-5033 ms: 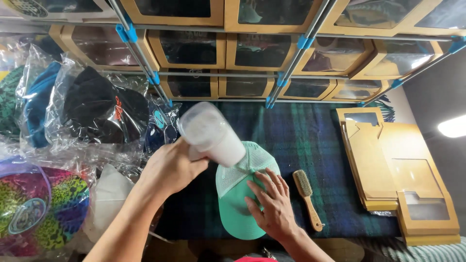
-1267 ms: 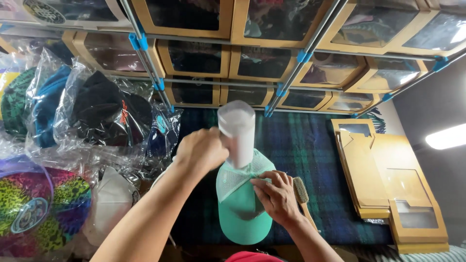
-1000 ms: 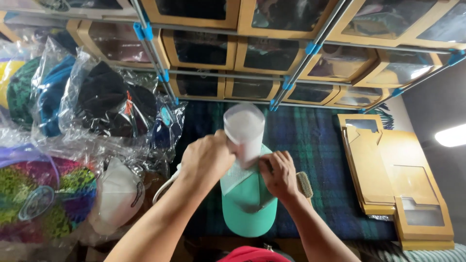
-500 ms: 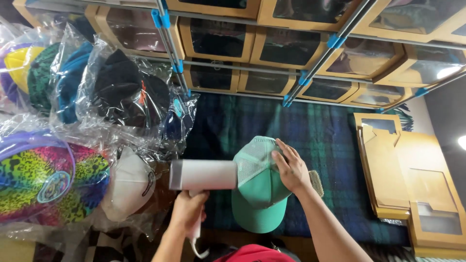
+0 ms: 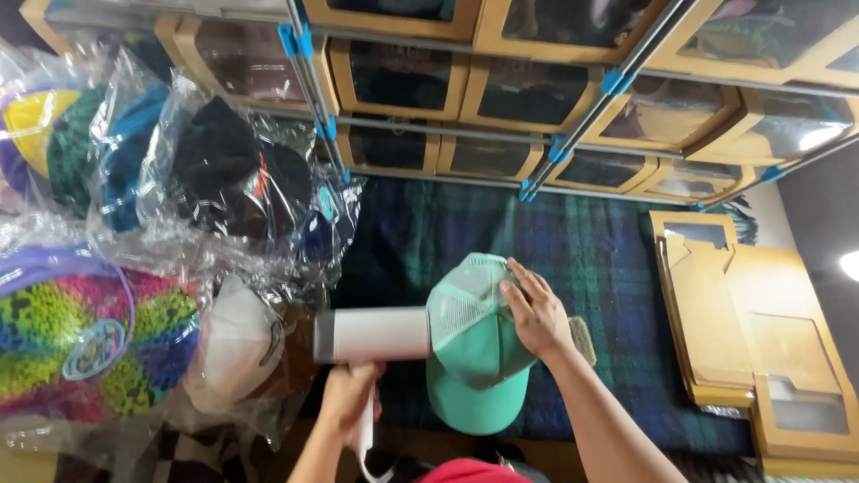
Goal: Cleaning the inside and outside of a light green cap using a brush and a handheld steamer.
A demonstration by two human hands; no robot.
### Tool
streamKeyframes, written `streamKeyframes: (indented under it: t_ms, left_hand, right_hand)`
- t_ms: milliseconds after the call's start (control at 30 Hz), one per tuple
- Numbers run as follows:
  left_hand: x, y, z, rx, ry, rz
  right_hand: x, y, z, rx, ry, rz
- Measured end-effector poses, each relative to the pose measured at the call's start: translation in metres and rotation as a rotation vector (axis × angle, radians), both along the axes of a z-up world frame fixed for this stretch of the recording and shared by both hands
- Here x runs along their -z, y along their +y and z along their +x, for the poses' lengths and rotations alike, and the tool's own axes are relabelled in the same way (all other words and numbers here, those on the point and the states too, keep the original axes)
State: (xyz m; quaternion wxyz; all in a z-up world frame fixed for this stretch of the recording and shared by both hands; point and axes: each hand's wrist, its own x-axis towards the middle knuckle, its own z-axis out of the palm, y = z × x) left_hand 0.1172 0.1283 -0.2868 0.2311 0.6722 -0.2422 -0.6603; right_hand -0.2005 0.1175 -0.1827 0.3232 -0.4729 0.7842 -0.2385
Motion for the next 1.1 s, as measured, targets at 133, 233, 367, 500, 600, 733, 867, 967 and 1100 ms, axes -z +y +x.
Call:
streamKeyframes:
  t_ms: [133, 233, 367, 500, 600, 733, 867, 967, 1100]
  left_hand:
    - [-0.096, -0.038, -0.014, 0.068, -0.048, -0.134]
    - [-0.142, -0.043, -0.008, 0.291, -0.287, -0.122]
    - [-0.158, -0.047, -0.015, 0.769, -0.694, -0.483]
    - [-0.229, -0.057, -0.058, 0.810, -0.774, -0.741]
    - [-0.228, -0.077, -0.076, 0.915, -0.801, -0.815]
    - [-0.230, -0.069, -0.085, 0.986, -0.844, -0.846]
    - [-0.223, -0.086, -0.119, 0.983, -0.831, -0.894]
    - [-0.212, -0.097, -0.147, 0.971, -0.807, -0.968]
    - [-0.222, -0.106, -0.150, 1.041, -0.822, -0.943]
  right_hand:
    - [-0.014, 0.002, 0.008, 0.006, -0.014, -0.023]
    - [-0.017, 0.001, 0.010, 0.049, 0.000, 0.040]
    - [0.008, -0.002, -0.002, -0.009, 0.019, -0.052]
    - [0.000, 0.001, 0.004, 0.081, -0.025, -0.094]
    - [-0.007, 0.003, 0.007, 0.110, -0.006, -0.113]
    - [0.004, 0.002, 0.002, 0.142, -0.056, -0.143]
    - [0.025, -0.001, -0.007, 0.193, -0.089, -0.138]
    - [0.021, 0.004, -0.002, 0.253, -0.119, -0.095]
    - [0.011, 0.003, -0.006, 0.319, -0.120, 0.024]
